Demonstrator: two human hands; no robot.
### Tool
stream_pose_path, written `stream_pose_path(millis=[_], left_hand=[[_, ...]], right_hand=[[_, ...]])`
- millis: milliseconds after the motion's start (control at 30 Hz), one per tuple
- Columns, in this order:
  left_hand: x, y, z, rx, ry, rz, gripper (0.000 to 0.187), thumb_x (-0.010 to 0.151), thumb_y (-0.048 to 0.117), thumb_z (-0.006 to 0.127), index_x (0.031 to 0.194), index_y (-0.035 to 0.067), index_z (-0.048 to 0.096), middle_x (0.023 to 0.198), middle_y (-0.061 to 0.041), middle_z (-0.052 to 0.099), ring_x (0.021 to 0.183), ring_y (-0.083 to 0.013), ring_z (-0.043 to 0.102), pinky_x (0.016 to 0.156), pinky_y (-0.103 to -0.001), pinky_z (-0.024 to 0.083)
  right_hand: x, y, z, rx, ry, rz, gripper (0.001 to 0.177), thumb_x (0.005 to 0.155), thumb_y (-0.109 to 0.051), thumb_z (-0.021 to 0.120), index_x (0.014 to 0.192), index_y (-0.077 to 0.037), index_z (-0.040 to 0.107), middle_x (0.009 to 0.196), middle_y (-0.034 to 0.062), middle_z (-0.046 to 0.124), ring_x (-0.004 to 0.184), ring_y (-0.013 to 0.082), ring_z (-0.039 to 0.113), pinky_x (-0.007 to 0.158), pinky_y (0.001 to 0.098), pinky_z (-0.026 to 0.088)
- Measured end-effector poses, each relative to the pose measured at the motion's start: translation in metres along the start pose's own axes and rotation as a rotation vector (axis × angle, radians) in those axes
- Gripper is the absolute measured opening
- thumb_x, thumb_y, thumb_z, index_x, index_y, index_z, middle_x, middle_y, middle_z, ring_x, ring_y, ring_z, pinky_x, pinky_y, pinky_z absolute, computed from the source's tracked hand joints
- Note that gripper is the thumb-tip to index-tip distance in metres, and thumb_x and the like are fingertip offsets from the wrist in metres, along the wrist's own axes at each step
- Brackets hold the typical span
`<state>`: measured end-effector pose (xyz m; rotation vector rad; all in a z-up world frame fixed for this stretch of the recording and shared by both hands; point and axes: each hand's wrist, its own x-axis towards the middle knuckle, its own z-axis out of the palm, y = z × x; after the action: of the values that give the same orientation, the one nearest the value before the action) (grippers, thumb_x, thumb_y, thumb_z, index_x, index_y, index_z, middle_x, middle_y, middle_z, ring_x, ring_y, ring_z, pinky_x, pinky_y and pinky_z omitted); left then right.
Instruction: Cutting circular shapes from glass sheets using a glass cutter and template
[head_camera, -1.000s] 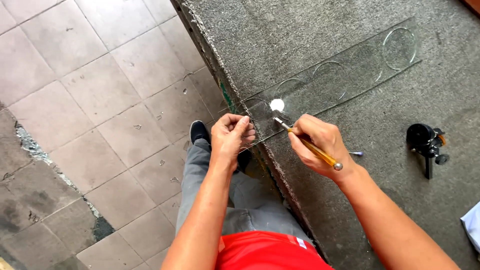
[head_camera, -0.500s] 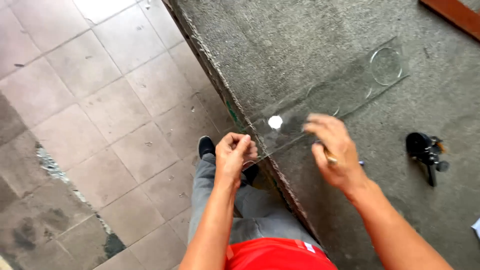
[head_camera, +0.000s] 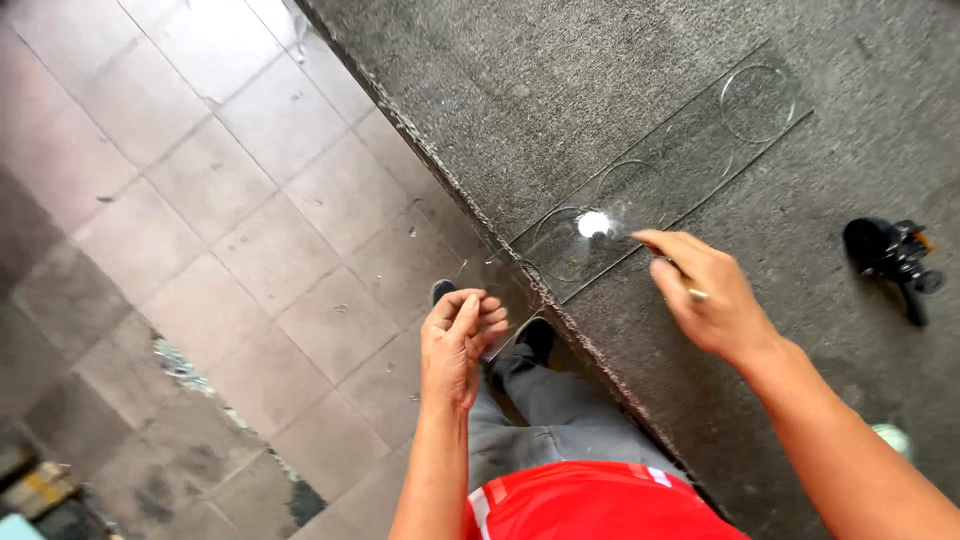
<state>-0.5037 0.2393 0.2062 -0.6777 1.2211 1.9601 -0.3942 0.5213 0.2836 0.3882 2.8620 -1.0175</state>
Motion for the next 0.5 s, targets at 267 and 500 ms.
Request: stream_pose_path(millis=[267, 500], left_hand=[[-0.033, 0.001, 0.071, 0.119, -0.09, -0.1, 0.026, 0.09, 0.007, 0.07, 0.113, -0.005, 0.073, 0.081, -0.014, 0.069, 0.081, -0.0249, 0.071, 0.082, -0.039, 0.064], [-0.05, -0.066, 0.096, 0.424, -0.185, -0.211, 0.034, 0.084, 0.0, 0.076, 0.117, -0.003, 0.069, 0.097, -0.02, 0.075, 0.085, -0.0286, 0.075, 0.081, -0.035, 0.062]], right_hand=[[-0.14, -0.03, -0.003, 0.393, 0.259, 0.634, 0.046, 0.108, -0.031, 0.036, 0.088, -0.006, 0.069, 0.068, 0.0037, 0.053, 0.067, 0.0169, 0.054, 0.065, 0.0323, 0.044], [-0.249, 0.004, 0.038, 0.763, 0.533, 0.948, 0.055, 0.109, -0.042, 0.04, 0.101, 0.002, 0.072, 0.063, 0.0159, 0.063, 0.051, 0.0259, 0.065, 0.054, 0.0364, 0.057]])
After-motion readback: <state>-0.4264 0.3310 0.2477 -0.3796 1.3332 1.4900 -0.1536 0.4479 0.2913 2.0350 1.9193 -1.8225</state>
